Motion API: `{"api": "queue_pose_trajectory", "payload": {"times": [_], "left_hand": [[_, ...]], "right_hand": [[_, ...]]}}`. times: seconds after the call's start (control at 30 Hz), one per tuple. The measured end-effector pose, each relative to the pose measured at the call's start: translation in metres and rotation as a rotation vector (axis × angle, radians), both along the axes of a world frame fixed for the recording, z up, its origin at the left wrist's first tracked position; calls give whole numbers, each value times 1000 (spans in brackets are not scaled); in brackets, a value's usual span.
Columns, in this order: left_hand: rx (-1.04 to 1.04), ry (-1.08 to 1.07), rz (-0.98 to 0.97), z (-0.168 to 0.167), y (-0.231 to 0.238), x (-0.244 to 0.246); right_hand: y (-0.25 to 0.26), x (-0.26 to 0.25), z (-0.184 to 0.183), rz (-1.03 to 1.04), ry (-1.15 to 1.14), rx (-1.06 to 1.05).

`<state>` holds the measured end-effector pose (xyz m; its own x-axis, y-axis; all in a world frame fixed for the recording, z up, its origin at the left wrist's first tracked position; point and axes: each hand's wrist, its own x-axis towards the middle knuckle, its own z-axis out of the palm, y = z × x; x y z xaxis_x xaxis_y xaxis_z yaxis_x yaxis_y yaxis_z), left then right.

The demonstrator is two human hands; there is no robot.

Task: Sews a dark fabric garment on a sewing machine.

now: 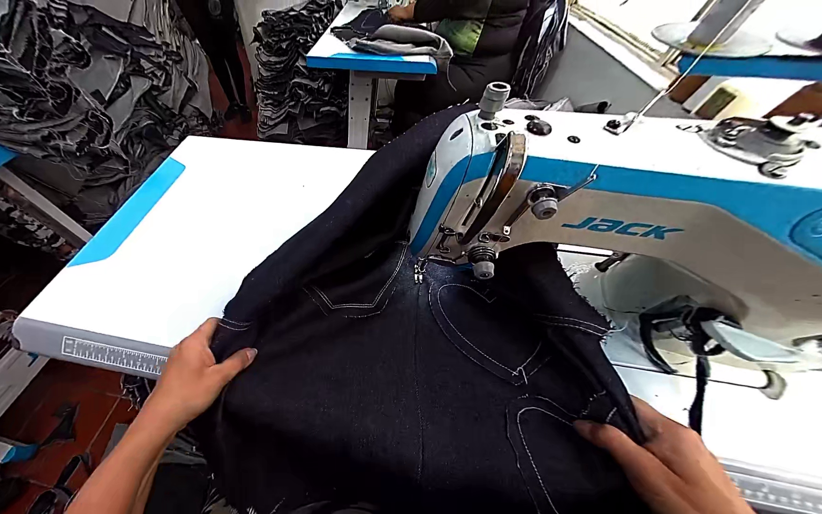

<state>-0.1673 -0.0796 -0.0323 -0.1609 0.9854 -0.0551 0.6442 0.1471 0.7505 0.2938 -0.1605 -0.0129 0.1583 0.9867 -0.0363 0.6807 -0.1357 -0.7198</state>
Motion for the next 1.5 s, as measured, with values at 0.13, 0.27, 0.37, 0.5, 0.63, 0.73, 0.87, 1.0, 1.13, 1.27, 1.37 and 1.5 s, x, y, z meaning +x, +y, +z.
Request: {"api": "queue_pose_trajectory", "payload": {"times": [0.13,0.27,0.37,0.5,0.63,0.73,0.87,1.0,1.13,1.27,1.37,1.5], "left_hand": [[-42,33,-27,0,0,-1],[-55,64,-43,5,7,2],[-70,130,-61,8,23,13],[-97,261,-89,17,56,26],[-102,291,-99,21,88,31],[-118,300,-120,22,115,34],[-109,290,-126,24,148,38],[-97,311,-156,24,185,41],[-87,326,-178,23,221,45],[-109,342,-172,27,245,53],[35,464,-100,34,233,61],[503,548,-317,30,169,106]], "right_hand": [[0,1,-1,58,-4,-33],[6,7,5,82,29,-33],[24,12,-5,24,21,4],[59,21,-25,-54,-36,95],[86,18,-21,-110,17,92],[105,19,-18,-116,17,99],[133,21,-20,-113,21,110],[164,20,-19,-119,-31,130],[192,15,-16,-104,-109,172],[215,23,-18,-37,-401,170],[217,16,-17,-32,-600,263],[177,-30,-16,-43,-787,479]]}}
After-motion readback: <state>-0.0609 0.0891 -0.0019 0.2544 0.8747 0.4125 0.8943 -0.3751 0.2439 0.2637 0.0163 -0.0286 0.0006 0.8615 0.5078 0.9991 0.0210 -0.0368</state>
